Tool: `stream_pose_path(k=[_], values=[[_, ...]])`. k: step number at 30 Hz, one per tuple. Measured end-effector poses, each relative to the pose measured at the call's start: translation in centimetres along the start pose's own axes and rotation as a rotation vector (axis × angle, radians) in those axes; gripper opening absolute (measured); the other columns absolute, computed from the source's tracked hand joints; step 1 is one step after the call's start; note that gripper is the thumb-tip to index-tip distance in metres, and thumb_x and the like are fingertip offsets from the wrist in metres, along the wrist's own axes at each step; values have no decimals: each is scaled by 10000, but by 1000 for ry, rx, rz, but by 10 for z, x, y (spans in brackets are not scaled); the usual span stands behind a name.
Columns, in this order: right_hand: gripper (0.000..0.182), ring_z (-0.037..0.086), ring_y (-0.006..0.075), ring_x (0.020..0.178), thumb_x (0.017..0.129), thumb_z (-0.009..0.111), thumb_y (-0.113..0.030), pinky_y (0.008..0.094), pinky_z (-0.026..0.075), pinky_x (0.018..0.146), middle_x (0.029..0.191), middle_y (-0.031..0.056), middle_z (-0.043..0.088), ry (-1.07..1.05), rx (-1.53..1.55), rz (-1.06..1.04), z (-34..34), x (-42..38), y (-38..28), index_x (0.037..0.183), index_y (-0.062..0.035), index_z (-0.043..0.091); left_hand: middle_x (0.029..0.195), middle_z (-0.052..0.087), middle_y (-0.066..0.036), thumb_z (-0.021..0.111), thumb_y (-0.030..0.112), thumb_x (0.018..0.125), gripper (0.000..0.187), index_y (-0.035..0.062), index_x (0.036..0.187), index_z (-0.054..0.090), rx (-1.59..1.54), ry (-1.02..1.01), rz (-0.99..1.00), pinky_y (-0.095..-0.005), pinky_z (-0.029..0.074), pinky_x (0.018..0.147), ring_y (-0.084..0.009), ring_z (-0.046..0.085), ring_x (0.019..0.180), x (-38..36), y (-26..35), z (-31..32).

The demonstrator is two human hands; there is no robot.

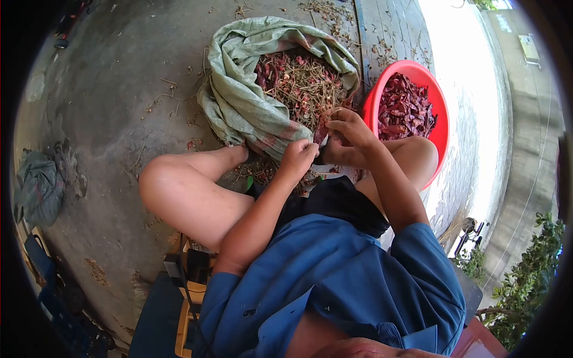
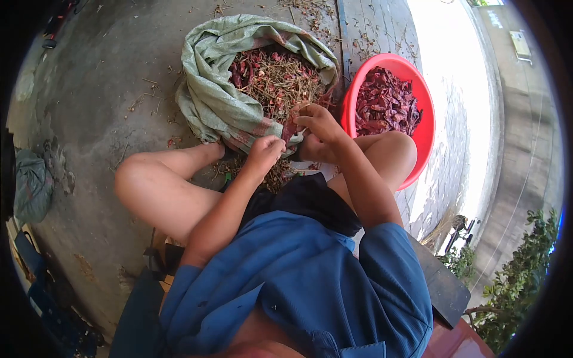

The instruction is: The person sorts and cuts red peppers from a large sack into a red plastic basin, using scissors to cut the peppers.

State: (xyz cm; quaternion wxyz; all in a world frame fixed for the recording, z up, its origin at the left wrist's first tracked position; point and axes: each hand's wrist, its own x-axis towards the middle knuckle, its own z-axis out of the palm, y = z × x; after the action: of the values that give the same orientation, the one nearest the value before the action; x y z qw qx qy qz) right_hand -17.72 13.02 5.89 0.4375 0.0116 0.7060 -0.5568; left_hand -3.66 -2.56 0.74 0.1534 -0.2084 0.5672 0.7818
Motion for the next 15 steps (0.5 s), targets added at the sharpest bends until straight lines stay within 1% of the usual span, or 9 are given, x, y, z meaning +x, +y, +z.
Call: stream_pose_path(k=[1, 3, 4, 7, 8, 10, 12, 14, 15], values=[[221, 583, 64, 716, 937, 628, -62, 225, 482, 623, 896, 1, 641, -1, -5, -11, 4, -19, -2, 1156, -37, 614, 567, 503, 3, 589, 199, 890, 264, -11, 735, 630, -17, 14, -10, -306, 362, 512, -66, 440, 542, 0, -1, -3], [201, 603, 74, 773, 941, 627, -34, 231, 503, 664, 940, 15, 644, -288, 306, 169, 12, -50, -4, 1141, -45, 607, 566, 490, 15, 588, 195, 889, 263, -6, 722, 623, -23, 49, -14, -298, 355, 508, -64, 433, 544, 1, 2, -7], [201, 603, 74, 773, 941, 627, -34, 231, 503, 664, 940, 15, 644, -304, 295, 154, 14, -57, -6, 1141, -45, 607, 566, 490, 15, 588, 195, 889, 263, -6, 722, 623, -19, 64, 5, -298, 355, 508, -64, 433, 544, 0, 4, -8], [239, 616, 90, 859, 931, 633, -39, 262, 506, 730, 988, 18, 659, -219, 291, 40, 21, -65, -14, 1167, -37, 596, 574, 508, 5, 580, 194, 894, 273, -12, 719, 615, 68, 85, 53, -296, 379, 523, -75, 465, 555, -3, 4, -14], [223, 614, 88, 873, 941, 626, -40, 260, 505, 746, 1001, 14, 656, -114, 266, -98, 21, -64, -22, 1162, -38, 596, 574, 508, 5, 580, 194, 894, 273, -12, 719, 615, 75, 86, 53, -296, 379, 523, -75, 465, 555, -5, 5, -15], [191, 611, 84, 902, 962, 613, -42, 257, 505, 780, 1027, 7, 652, 114, 220, -359, 19, -64, -35, 1152, -40, 597, 612, 519, 26, 592, 182, 910, 205, 45, 763, 634, 73, 88, 28, -229, 329, 474, -56, 443, 509, -8, 6, -14], [208, 595, 64, 908, 961, 614, -46, 253, 504, 780, 1042, 1, 648, 49, 178, -374, 29, -62, -35, 1167, -43, 594, 615, 524, 18, 592, 179, 906, 206, 43, 757, 633, 51, 58, 2, -239, 335, 478, -62, 450, 516, -12, 3, -12], [221, 592, 60, 892, 959, 608, -36, 256, 504, 775, 1021, 3, 653, -33, -28, -377, 38, -52, -33, 1179, -39, 589, 598, 565, -22, 567, 154, 894, 245, -14, 727, 629, 171, 76, 44, -321, 431, 553, -96, 517, 568, -15, 13, -11], [227, 599, 67, 888, 957, 598, -22, 253, 497, 768, 1005, 13, 664, -82, -47, -347, 39, -44, -24, 1184, -39, 587, 595, 566, -25, 564, 150, 893, 237, -17, 740, 633, 181, 67, 46, -328, 432, 551, -94, 524, 571, -12, 5, -14]])
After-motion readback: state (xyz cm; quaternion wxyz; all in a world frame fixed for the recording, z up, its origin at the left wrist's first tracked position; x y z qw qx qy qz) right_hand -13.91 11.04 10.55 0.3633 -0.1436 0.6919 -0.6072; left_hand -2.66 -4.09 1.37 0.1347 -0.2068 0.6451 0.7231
